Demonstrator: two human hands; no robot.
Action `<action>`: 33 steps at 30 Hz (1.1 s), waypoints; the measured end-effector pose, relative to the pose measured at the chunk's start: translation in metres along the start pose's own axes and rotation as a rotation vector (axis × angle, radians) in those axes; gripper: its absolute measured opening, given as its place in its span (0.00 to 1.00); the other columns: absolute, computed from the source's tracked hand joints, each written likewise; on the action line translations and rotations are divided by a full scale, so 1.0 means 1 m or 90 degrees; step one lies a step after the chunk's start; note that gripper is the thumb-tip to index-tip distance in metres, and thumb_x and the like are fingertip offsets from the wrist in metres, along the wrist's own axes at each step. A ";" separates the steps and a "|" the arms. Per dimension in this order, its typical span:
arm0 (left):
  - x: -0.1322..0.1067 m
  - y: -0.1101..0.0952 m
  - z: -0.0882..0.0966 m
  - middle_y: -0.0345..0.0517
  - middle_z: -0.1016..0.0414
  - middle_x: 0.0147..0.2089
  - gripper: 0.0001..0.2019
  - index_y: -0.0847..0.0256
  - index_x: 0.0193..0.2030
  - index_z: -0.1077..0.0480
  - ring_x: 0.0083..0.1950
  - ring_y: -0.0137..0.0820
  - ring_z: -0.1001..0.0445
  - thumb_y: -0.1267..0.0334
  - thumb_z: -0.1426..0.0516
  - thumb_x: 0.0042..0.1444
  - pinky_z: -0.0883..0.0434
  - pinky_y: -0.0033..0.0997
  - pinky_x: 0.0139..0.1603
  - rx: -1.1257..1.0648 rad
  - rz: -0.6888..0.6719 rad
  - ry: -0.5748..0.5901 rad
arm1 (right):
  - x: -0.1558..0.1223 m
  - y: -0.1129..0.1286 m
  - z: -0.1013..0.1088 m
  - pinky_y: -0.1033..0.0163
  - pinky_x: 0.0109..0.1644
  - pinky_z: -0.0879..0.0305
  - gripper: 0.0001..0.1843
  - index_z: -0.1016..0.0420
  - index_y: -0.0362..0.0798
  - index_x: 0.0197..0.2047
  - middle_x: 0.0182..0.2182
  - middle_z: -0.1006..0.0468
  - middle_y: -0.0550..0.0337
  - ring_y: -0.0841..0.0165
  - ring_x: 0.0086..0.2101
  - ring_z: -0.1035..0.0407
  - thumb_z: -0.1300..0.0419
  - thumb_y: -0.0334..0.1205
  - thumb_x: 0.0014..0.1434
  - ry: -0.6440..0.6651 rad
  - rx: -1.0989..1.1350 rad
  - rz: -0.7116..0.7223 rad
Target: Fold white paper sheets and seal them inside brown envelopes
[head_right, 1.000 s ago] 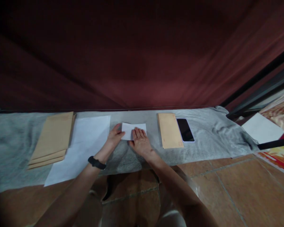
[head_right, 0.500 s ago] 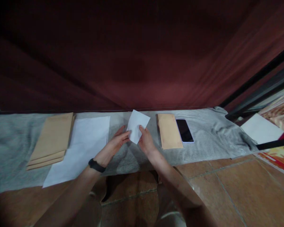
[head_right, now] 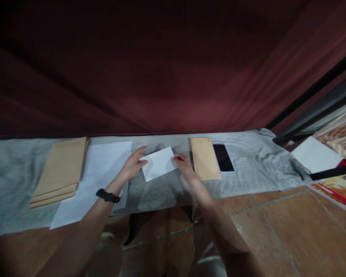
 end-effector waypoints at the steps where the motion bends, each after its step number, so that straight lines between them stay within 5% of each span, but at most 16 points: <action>1: 0.002 0.003 0.002 0.32 0.31 0.29 0.36 0.59 0.69 0.38 0.26 0.25 0.35 0.71 0.40 0.50 0.35 0.25 0.30 0.015 -0.003 -0.001 | 0.000 -0.001 0.002 0.68 0.27 0.39 0.07 0.25 0.48 0.31 0.22 0.26 0.68 0.70 0.25 0.31 0.37 0.42 0.50 0.019 -0.084 0.001; 8: 0.007 0.014 -0.003 0.37 0.27 0.35 0.37 0.59 0.71 0.42 0.30 0.28 0.30 0.70 0.39 0.53 0.28 0.29 0.37 0.167 -0.006 -0.067 | -0.005 0.003 0.005 0.68 0.33 0.38 0.09 0.20 0.48 0.36 0.28 0.19 0.61 0.68 0.31 0.25 0.41 0.41 0.62 0.032 -0.577 0.024; 12: 0.001 0.003 -0.011 0.50 0.24 0.51 0.35 0.60 0.71 0.40 0.47 0.37 0.23 0.73 0.41 0.54 0.25 0.38 0.53 0.301 -0.056 -0.114 | -0.008 0.011 0.004 0.66 0.41 0.35 0.12 0.19 0.50 0.42 0.38 0.16 0.56 0.63 0.41 0.22 0.43 0.43 0.66 -0.001 -0.711 0.028; 15: -0.011 -0.013 -0.024 0.58 0.30 0.63 0.29 0.63 0.69 0.37 0.63 0.44 0.29 0.72 0.45 0.59 0.32 0.46 0.65 0.417 -0.141 -0.145 | -0.008 0.012 0.003 0.66 0.43 0.34 0.13 0.19 0.50 0.44 0.42 0.16 0.54 0.62 0.44 0.22 0.44 0.44 0.68 0.002 -0.738 0.025; 18: -0.026 -0.024 -0.050 0.59 0.38 0.72 0.24 0.66 0.68 0.37 0.72 0.44 0.40 0.66 0.50 0.66 0.39 0.47 0.72 0.496 -0.203 -0.098 | -0.007 0.012 0.003 0.67 0.43 0.34 0.14 0.19 0.49 0.45 0.43 0.16 0.54 0.63 0.45 0.22 0.45 0.44 0.68 0.011 -0.743 0.024; 22: -0.043 -0.024 -0.080 0.58 0.46 0.76 0.26 0.67 0.72 0.42 0.77 0.44 0.50 0.58 0.54 0.71 0.46 0.49 0.75 0.574 -0.189 -0.008 | -0.006 0.013 0.002 0.67 0.44 0.34 0.15 0.20 0.50 0.46 0.44 0.16 0.55 0.63 0.46 0.22 0.46 0.45 0.69 0.019 -0.767 0.009; 28: -0.050 -0.014 -0.092 0.52 0.49 0.77 0.27 0.61 0.74 0.44 0.79 0.42 0.55 0.54 0.57 0.72 0.55 0.51 0.77 0.632 -0.176 0.028 | -0.014 0.018 0.003 0.62 0.47 0.31 0.15 0.21 0.49 0.48 0.44 0.16 0.51 0.59 0.46 0.22 0.47 0.44 0.69 -0.002 -0.820 -0.004; 33: -0.047 -0.011 -0.092 0.53 0.49 0.77 0.28 0.62 0.74 0.45 0.79 0.43 0.56 0.57 0.57 0.71 0.55 0.53 0.77 0.637 -0.184 0.036 | -0.020 0.028 -0.022 0.60 0.58 0.33 0.20 0.27 0.45 0.57 0.51 0.20 0.46 0.61 0.52 0.26 0.54 0.42 0.72 -0.050 -0.693 0.216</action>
Point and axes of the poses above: each hand's wrist, its own x-axis towards the middle knuckle, its own z-axis out of the back of the hand, y = z × x, the point moved 5 cm from there along x, towards the middle knuckle
